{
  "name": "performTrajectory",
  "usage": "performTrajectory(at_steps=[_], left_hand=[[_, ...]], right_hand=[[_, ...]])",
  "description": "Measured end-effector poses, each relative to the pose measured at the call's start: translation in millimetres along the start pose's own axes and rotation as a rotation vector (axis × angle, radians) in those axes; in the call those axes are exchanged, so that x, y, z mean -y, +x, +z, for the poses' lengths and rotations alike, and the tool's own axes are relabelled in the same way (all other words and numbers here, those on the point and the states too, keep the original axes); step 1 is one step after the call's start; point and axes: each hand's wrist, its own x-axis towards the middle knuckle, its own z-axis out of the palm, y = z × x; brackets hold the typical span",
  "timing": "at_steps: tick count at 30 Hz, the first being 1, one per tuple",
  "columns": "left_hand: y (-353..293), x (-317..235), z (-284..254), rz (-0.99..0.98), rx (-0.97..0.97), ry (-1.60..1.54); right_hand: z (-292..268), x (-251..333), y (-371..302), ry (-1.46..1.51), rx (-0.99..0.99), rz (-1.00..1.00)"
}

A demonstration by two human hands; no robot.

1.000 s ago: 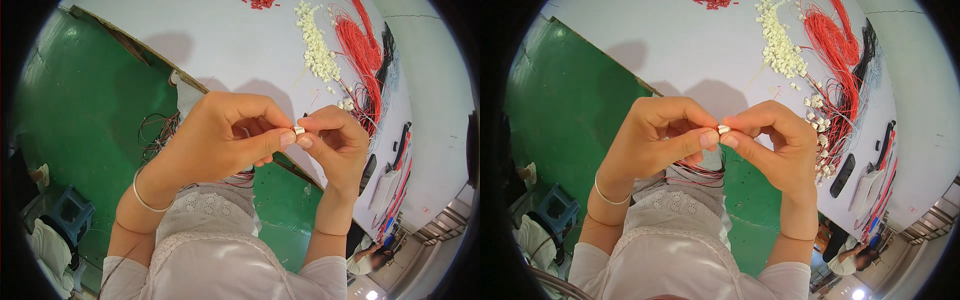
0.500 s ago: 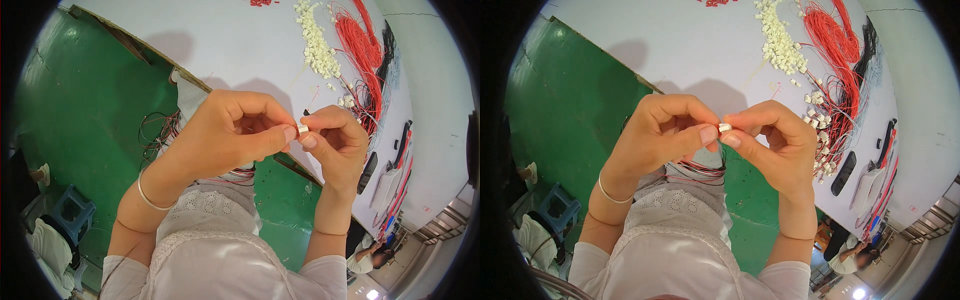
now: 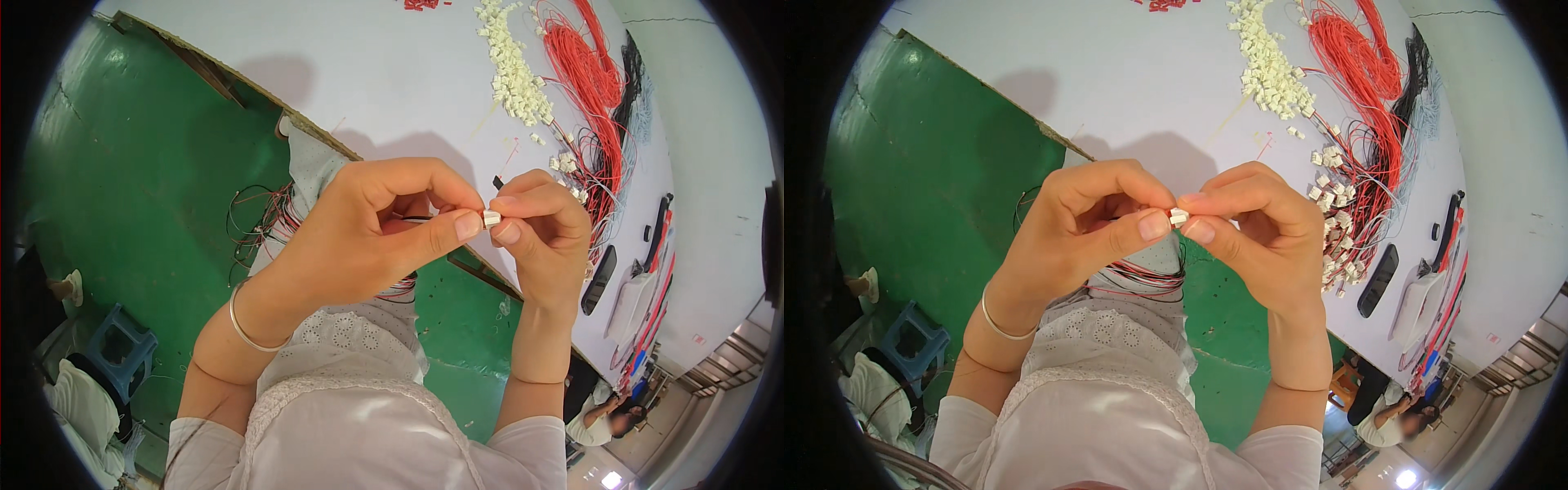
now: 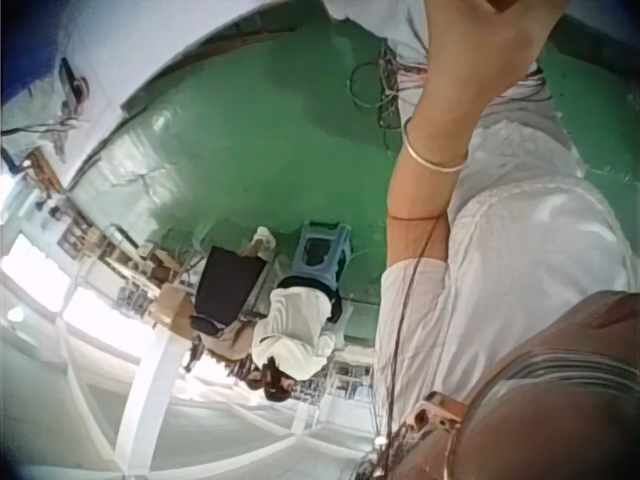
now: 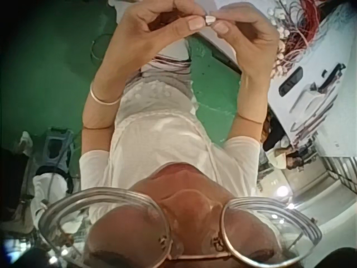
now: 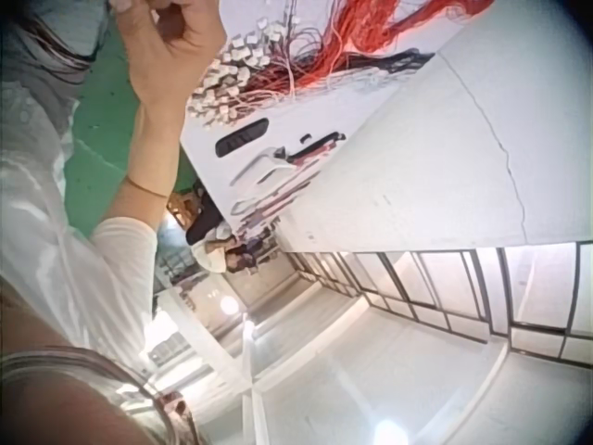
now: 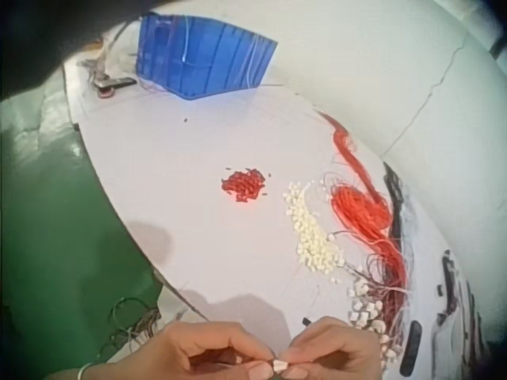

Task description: The person is assembling wiring harnesses by attaching connectors to wire ends and wrapping wire bundles with tape.

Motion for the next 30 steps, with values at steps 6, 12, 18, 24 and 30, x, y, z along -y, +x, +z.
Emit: performTrajectory(at_steps=[6, 12, 18, 24, 30], left_hand=[[-4, 0, 9, 0.248, -0.117, 0.202], [-7, 3, 15, 0.623, -0.207, 0.677], [-12, -1, 14, 0.654, -0.206, 0.795], [-10, -1, 17, 0.609, -0.215, 0.769], [-10, 0, 16, 0.652, -0.186, 0.694]], right_hand=[[5, -2, -5, 0.088, -0.015, 0.044], [10, 5, -12, 0.048, -0.041, 0.026], [3, 1, -12, 0.234, 0.036, 0.093], [5, 17, -16, 0.228, -0.008, 0.165], [5, 12, -18, 0.153, -0.034, 0.016]])
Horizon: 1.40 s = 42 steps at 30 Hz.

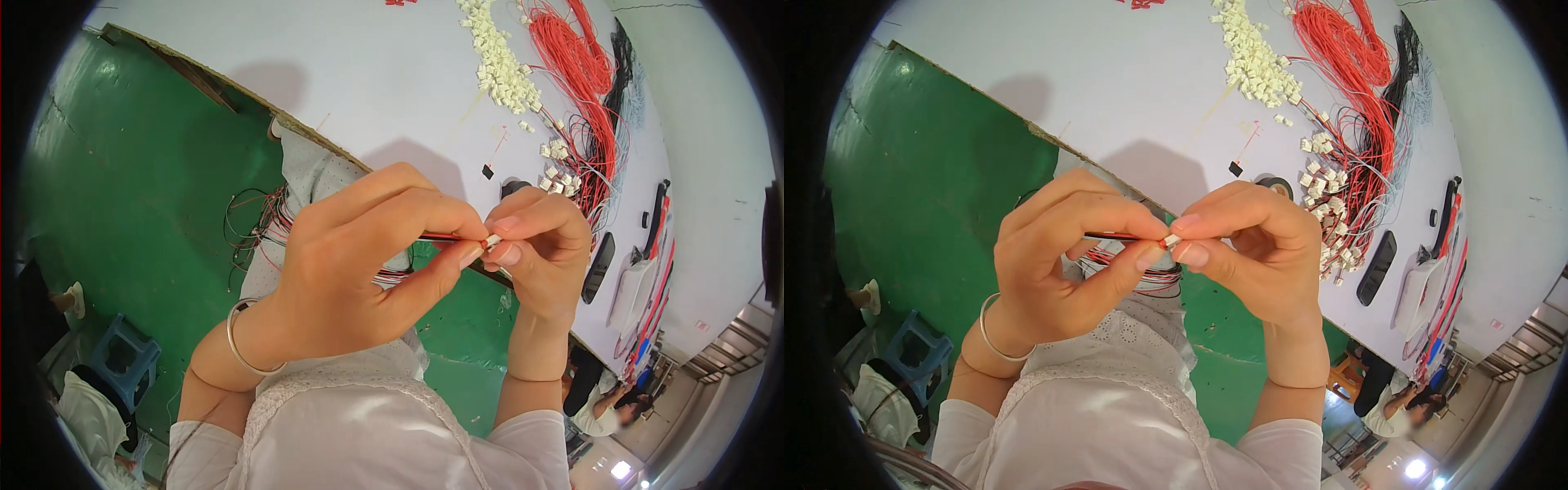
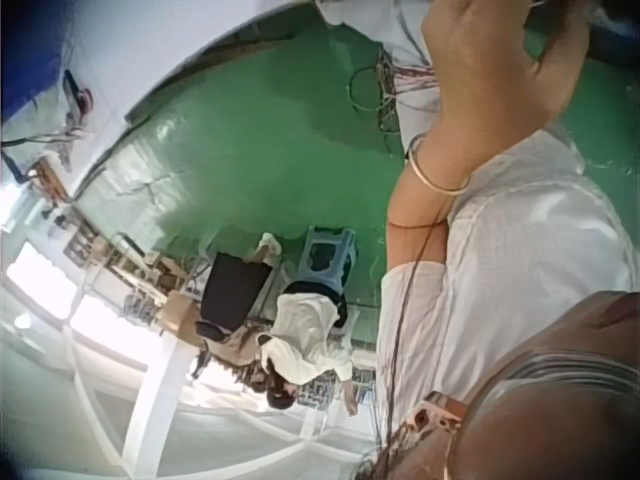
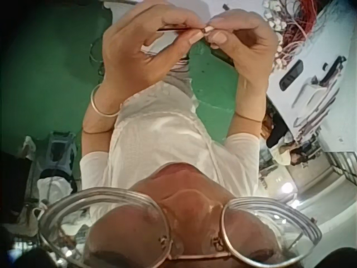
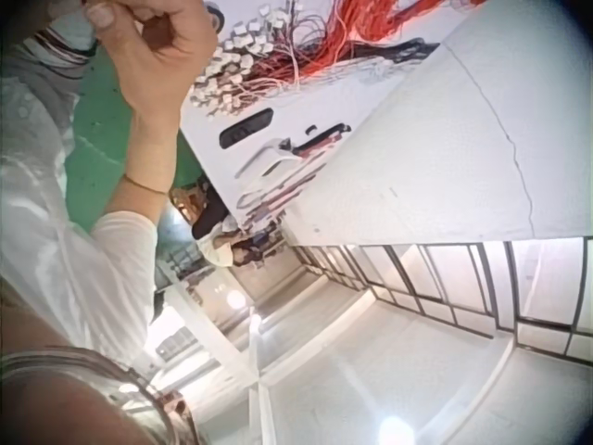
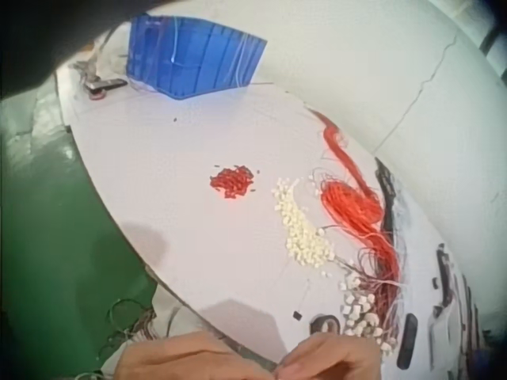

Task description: The person is assembling wiring harnesses by attaching connectors to wire ends and wrapping wire bundles with tape.

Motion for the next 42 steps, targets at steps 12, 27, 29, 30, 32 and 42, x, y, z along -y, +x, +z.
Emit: performTrajectory(at_steps=[12, 27, 29, 30, 32, 42], left_hand=[[0, -4, 6, -0.062, 0.002, -0.060], [2, 0, -3, -0.172, 0.154, -0.127], [-1, 5, -1, -0.574, 0.144, -0.351], [0, 5, -1, -0.575, 0.148, -0.347], [4, 5, -2, -0.659, 0.151, -0.638], [-7, 2, 6, -0.631, 0.098, -0.650]], right_hand=[[-6, -5, 0, 0.098, 0.042, 0.057], [-2, 1, 2, 0.178, -0.017, 0.219], [2, 1, 4, 0.232, -0.083, 0.348], [4, 0, 5, 0.172, -0.101, 0.376], [6, -1, 5, 0.120, -0.116, 0.399], [18, -8, -5, 0.411, -0.132, 0.376]])
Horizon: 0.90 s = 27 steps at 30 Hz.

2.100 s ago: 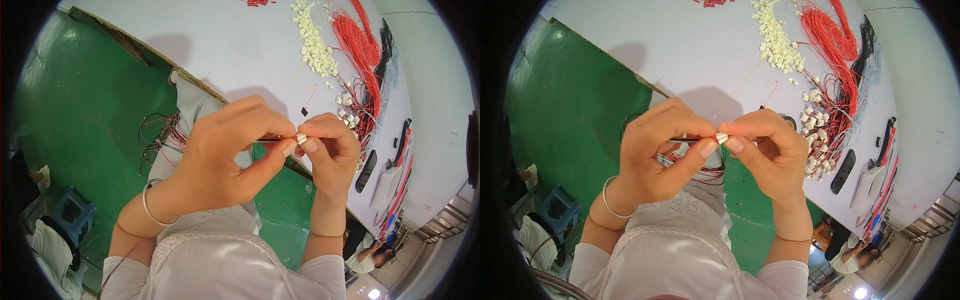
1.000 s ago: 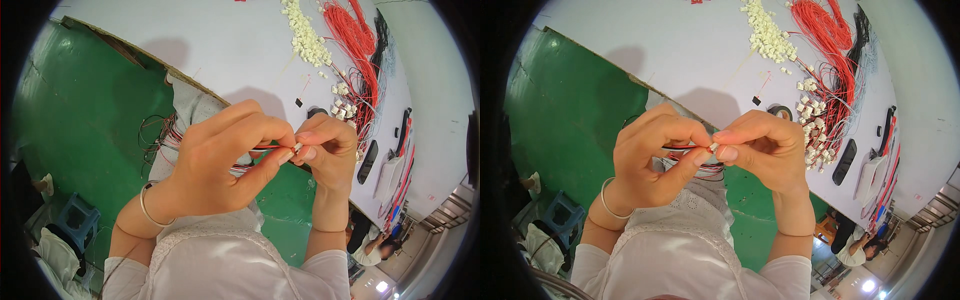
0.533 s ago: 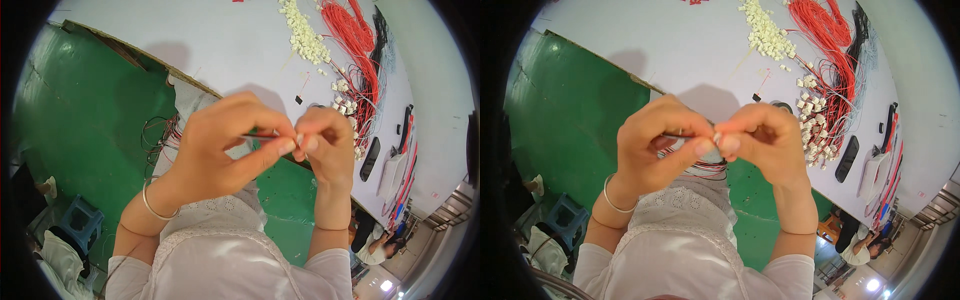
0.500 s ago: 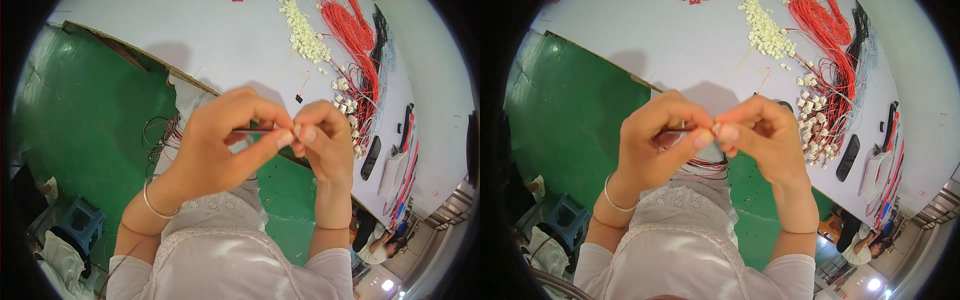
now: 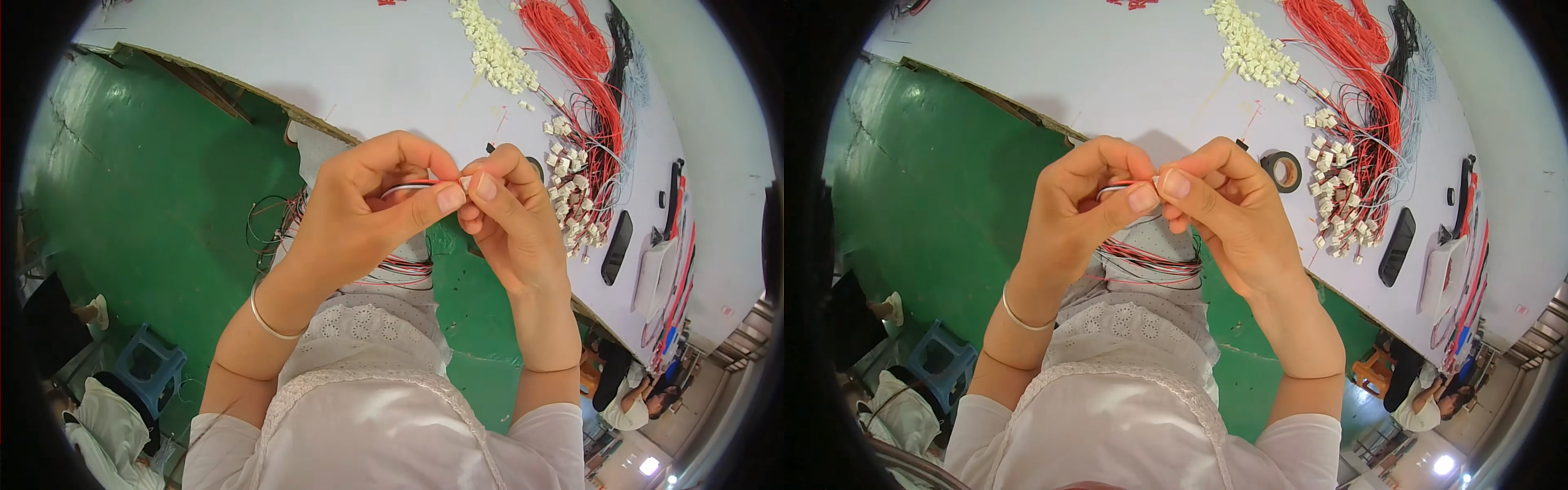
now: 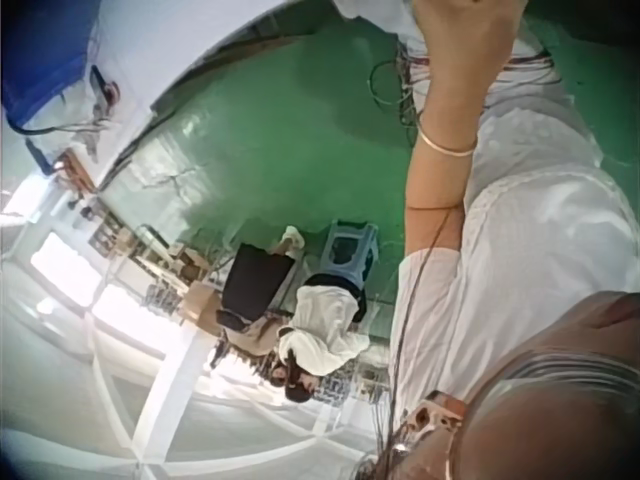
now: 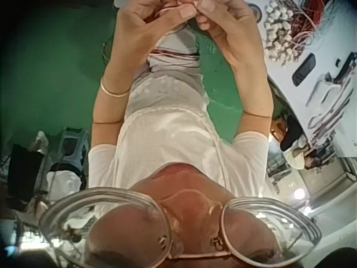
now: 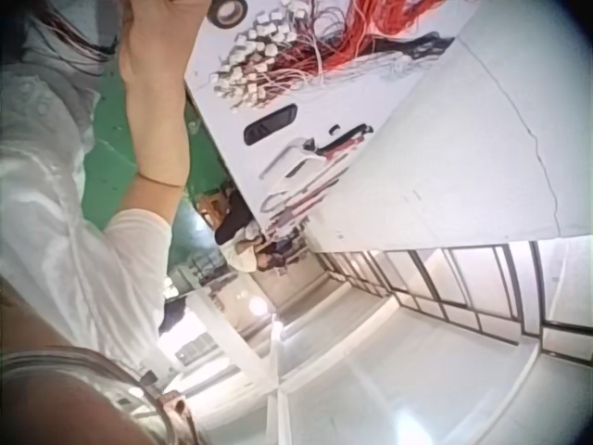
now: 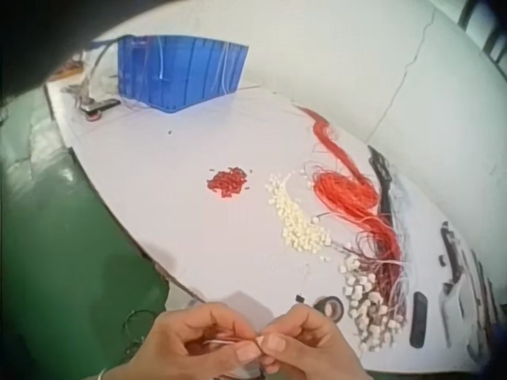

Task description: The person is assembling wiring harnesses by attaching connectors to wire ends and wrapping wire bundles with tape.

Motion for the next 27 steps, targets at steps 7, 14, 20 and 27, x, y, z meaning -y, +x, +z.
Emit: performTrajectory(at_steps=[7, 14, 20, 27], left_hand=[[-4, 10, 5, 0.669, -0.212, 0.704], [-18, 17, 11, 0.827, -0.310, 0.737], [-29, 3, 17, 0.247, -0.185, 0.301], [-47, -18, -3, 0.159, 0.015, 0.277]], right_hand=[[0, -10, -8, -0.044, -0.040, -0.136], [16, -29, -19, -0.106, -0.134, -0.326], [17, -15, -30, -0.358, -0.282, -0.454], [20, 2, -37, -0.168, -0.140, -0.435]])
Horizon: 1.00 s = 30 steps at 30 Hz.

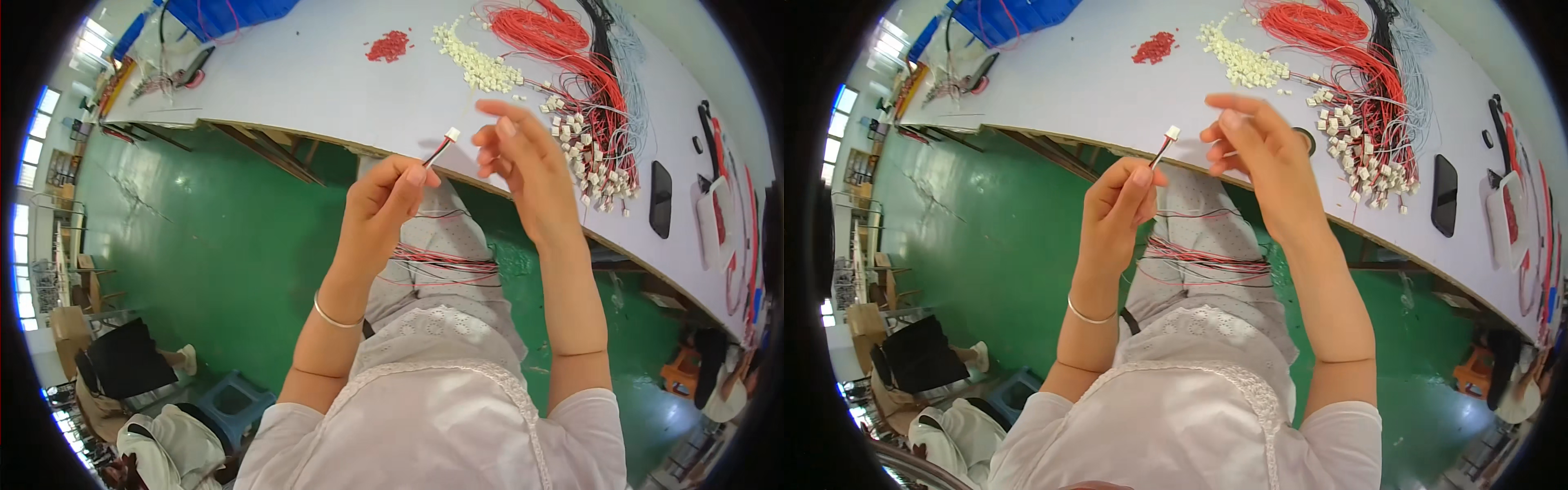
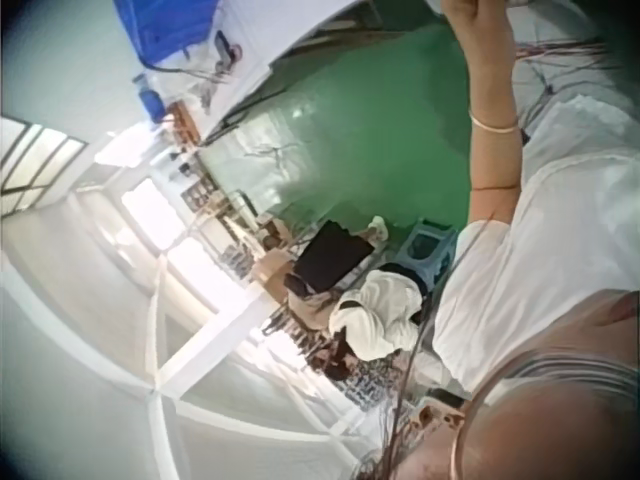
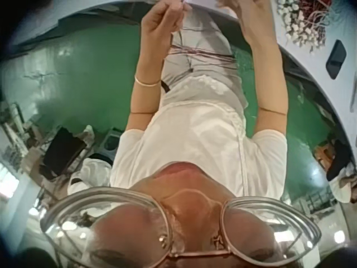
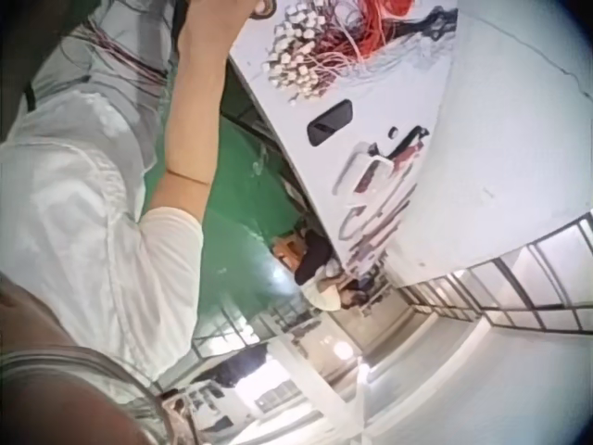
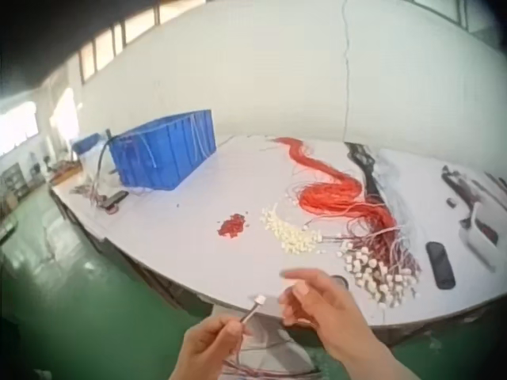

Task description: The person is assembling wiring harnesses by attaching connectors to wire ends and wrapping wire bundles with tape.

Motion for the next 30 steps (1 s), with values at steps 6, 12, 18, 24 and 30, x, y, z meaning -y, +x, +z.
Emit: performTrajectory(at_steps=[6, 12, 18, 24, 30], left_hand=[[-17, -13, 17, -0.017, 0.103, 0.092], [-23, -17, 25, -0.064, 0.102, -0.178], [-36, 0, 37, 0.009, -0.007, 0.160], [-34, 6, 19, 0.413, -0.203, 0.524], [-30, -5, 10, 0.164, 0.123, 0.882]], right_hand=[[13, -18, -33, -0.134, 0.174, -0.144], [13, -11, -45, -0.214, 0.309, -0.228], [4, -26, -55, -0.128, 0.232, -0.092], [-2, -45, -60, -0.636, 0.071, -0.312], [-13, -51, -55, -0.964, 0.267, -0.333]])
